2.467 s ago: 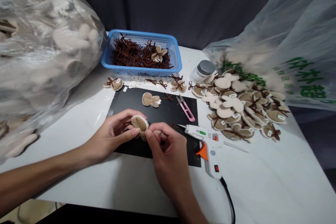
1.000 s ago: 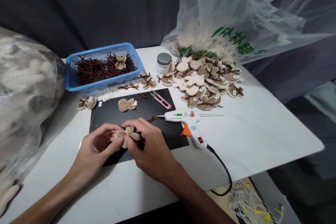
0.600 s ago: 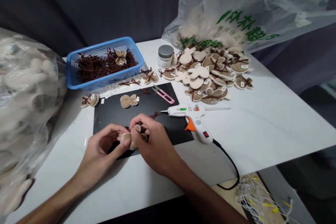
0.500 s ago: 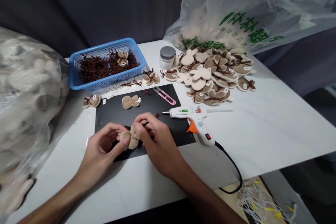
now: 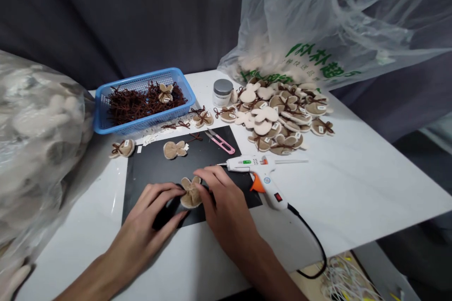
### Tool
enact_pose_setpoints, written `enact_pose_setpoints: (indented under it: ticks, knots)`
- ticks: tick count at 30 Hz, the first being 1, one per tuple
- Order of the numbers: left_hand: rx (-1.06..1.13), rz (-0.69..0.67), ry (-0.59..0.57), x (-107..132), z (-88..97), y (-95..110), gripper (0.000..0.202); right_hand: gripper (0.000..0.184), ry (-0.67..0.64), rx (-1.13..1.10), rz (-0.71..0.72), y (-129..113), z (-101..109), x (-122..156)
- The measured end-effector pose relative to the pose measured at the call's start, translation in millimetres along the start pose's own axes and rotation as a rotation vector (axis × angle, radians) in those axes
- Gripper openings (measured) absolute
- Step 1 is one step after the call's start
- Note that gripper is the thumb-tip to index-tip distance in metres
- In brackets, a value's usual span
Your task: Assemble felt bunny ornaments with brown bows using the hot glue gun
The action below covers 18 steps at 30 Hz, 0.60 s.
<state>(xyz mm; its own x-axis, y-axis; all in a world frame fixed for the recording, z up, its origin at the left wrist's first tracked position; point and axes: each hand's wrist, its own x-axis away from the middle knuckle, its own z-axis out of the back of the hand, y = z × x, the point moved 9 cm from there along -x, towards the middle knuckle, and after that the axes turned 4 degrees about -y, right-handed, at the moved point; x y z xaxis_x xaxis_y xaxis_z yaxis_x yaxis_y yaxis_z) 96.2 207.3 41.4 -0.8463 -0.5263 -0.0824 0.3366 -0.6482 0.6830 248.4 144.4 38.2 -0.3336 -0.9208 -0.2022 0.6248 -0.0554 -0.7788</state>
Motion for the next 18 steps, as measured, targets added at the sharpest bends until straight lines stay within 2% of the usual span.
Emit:
enact_pose_setpoints:
  ticks: [4,10,13,18]
  knots:
    - [-0.153,-0.131,0.003,1.2,-4.2,11.8,0.041,0.020,0.045,0.003,0.111,-6.5,1.3,16.0]
    - [-0.243,-0.199,0.014,-1.2,-7.1,16.8,0.037,0.026,0.037,-0.029,0.128,-10.4,-6.2,19.6]
    - [-0.292,-0.207,0.014,-2.5,-7.2,18.5,0.033,0.031,-0.011,-0.068,0.112,-8.9,-8.5,15.8]
    - [-0.405,-0.240,0.035,-4.7,-8.4,25.4,0.026,0.028,-0.047,-0.105,0.034,1.6,-8.9,10.9]
